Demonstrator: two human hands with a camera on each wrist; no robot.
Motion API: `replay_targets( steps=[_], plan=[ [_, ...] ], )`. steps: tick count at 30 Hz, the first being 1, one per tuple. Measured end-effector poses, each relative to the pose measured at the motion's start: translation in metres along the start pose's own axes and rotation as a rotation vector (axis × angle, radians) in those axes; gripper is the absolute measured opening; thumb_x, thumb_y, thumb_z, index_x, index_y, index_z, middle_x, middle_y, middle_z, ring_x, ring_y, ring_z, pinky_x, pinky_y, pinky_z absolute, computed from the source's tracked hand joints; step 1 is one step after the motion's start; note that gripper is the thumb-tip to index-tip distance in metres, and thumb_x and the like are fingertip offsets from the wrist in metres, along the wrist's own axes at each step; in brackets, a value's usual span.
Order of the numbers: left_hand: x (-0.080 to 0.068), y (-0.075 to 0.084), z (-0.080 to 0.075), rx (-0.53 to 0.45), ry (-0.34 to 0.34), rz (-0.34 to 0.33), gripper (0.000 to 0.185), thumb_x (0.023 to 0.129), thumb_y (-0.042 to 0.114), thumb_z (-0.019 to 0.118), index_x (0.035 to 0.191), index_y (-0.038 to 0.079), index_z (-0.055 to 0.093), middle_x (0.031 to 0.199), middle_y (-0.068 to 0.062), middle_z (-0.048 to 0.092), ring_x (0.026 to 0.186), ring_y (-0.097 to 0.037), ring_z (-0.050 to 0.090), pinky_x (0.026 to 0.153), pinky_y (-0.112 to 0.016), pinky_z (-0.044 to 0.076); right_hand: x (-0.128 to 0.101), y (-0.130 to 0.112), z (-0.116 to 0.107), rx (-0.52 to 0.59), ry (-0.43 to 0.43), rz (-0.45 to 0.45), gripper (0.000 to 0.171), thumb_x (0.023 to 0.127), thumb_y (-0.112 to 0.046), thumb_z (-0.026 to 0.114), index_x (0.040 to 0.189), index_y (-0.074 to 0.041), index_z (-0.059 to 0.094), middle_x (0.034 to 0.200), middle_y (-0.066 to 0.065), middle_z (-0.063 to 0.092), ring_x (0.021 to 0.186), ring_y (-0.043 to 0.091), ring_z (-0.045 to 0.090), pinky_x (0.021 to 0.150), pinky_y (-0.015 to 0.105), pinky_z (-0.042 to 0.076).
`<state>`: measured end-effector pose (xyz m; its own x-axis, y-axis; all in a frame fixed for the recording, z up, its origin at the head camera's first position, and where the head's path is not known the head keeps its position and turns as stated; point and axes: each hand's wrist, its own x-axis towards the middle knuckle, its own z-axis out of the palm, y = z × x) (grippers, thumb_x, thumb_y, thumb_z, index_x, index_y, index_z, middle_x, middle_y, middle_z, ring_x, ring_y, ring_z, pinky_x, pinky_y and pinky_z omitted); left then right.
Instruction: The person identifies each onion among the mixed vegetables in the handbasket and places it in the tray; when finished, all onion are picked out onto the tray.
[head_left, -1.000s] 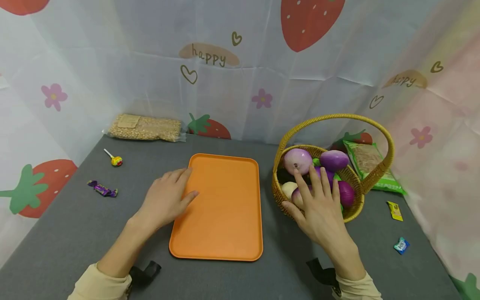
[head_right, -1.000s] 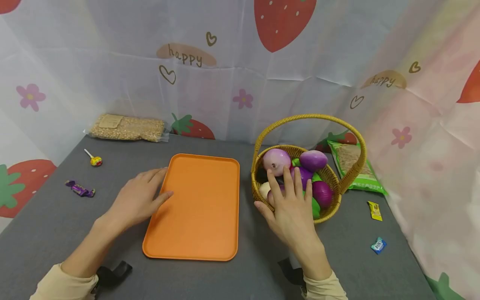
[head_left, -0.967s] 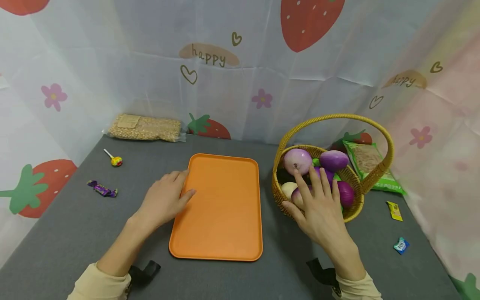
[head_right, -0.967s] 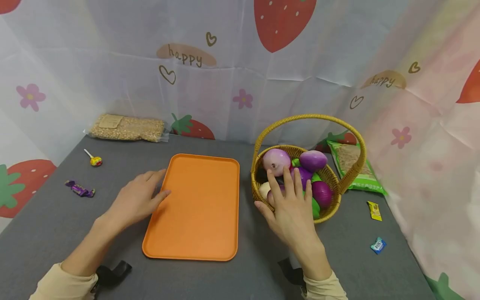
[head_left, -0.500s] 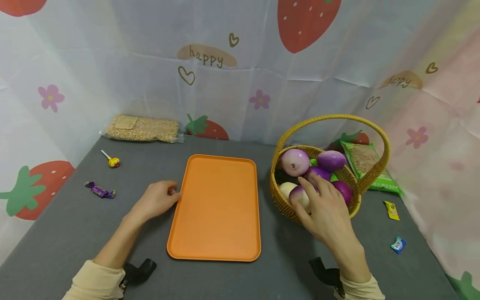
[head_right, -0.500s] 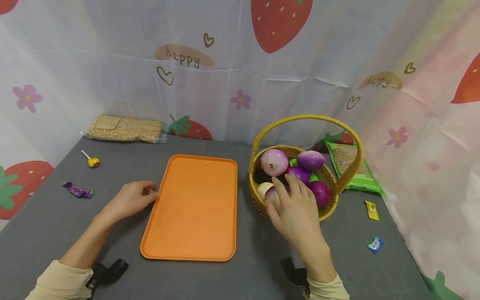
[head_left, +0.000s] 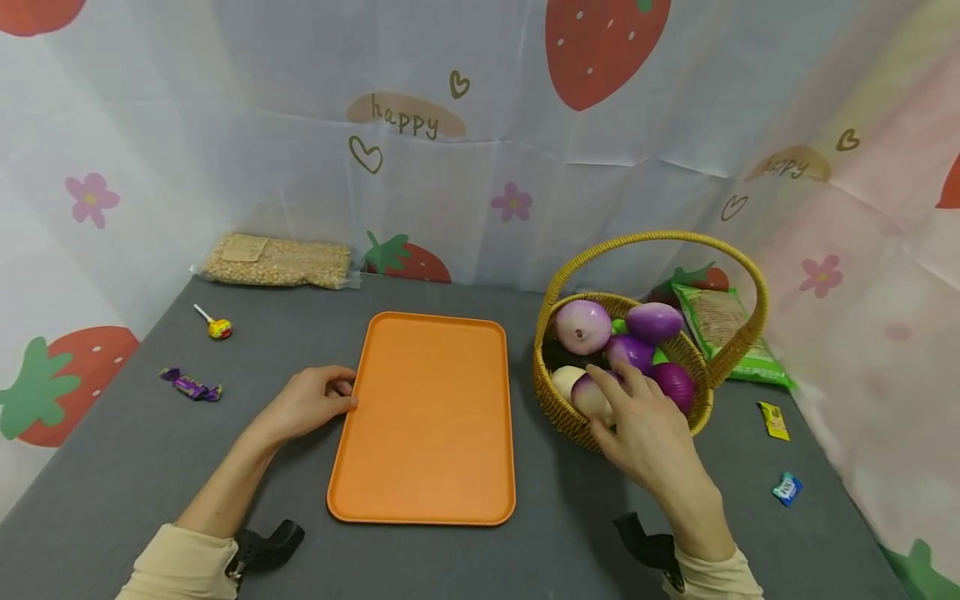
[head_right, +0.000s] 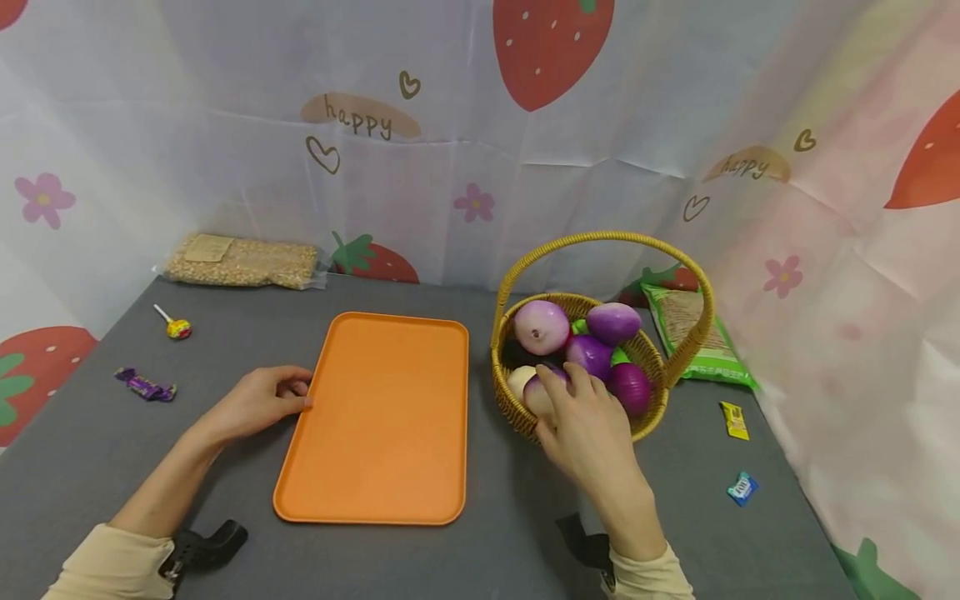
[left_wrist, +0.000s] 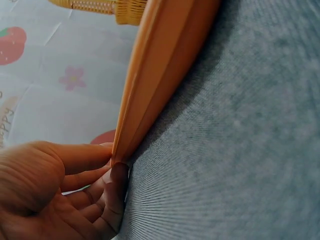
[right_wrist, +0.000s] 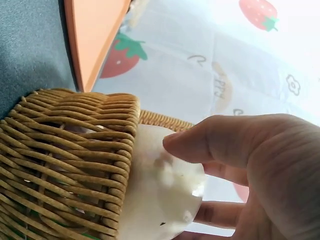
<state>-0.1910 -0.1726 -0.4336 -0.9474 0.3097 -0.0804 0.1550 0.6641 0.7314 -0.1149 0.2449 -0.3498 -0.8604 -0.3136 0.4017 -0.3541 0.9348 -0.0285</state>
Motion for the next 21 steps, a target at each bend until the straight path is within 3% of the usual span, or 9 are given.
replay_targets(
  steps=[12,17,21],
  plan=[
    [-0.0011,-0.0009,0.0000,-0.036,-0.004,-0.013,0.041,0.092,0.014,0.064,0.128,-0.006,0.058,0.099,-0.013,0.065,0.081,-0.017,0.058,0.073,-0.031,0.045,0.0003,-0.0001,-0.0001,0.016,-0.061,0.040,0.060,0.076,-0.017,0.077,0.132,-0.010,0.058,0.117,0.019,0.059,0.090,0.034,0.062,0.060,0.045,0.052],
    [-0.0005,-0.0025,0.0002,-0.047,-0.009,-0.019,0.041,0.092,0.014,0.064,0.128,-0.006,0.057,0.099,-0.013,0.064,0.081,-0.017,0.057,0.073,-0.032,0.045,0.0015,-0.0020,-0.0012,0.026,0.013,0.049,0.062,0.077,-0.020,0.075,0.135,-0.013,0.056,0.119,0.018,0.059,0.088,0.033,0.061,0.062,0.048,0.052],
    [0.0003,-0.0037,-0.0001,-0.055,-0.005,-0.012,0.041,0.092,0.013,0.063,0.128,-0.006,0.057,0.098,-0.013,0.064,0.080,-0.017,0.056,0.073,-0.031,0.045,0.0025,-0.0079,-0.0041,0.059,0.080,0.041,0.060,0.083,-0.024,0.072,0.140,-0.021,0.052,0.127,0.022,0.055,0.090,0.038,0.062,0.066,0.053,0.052]
  ],
)
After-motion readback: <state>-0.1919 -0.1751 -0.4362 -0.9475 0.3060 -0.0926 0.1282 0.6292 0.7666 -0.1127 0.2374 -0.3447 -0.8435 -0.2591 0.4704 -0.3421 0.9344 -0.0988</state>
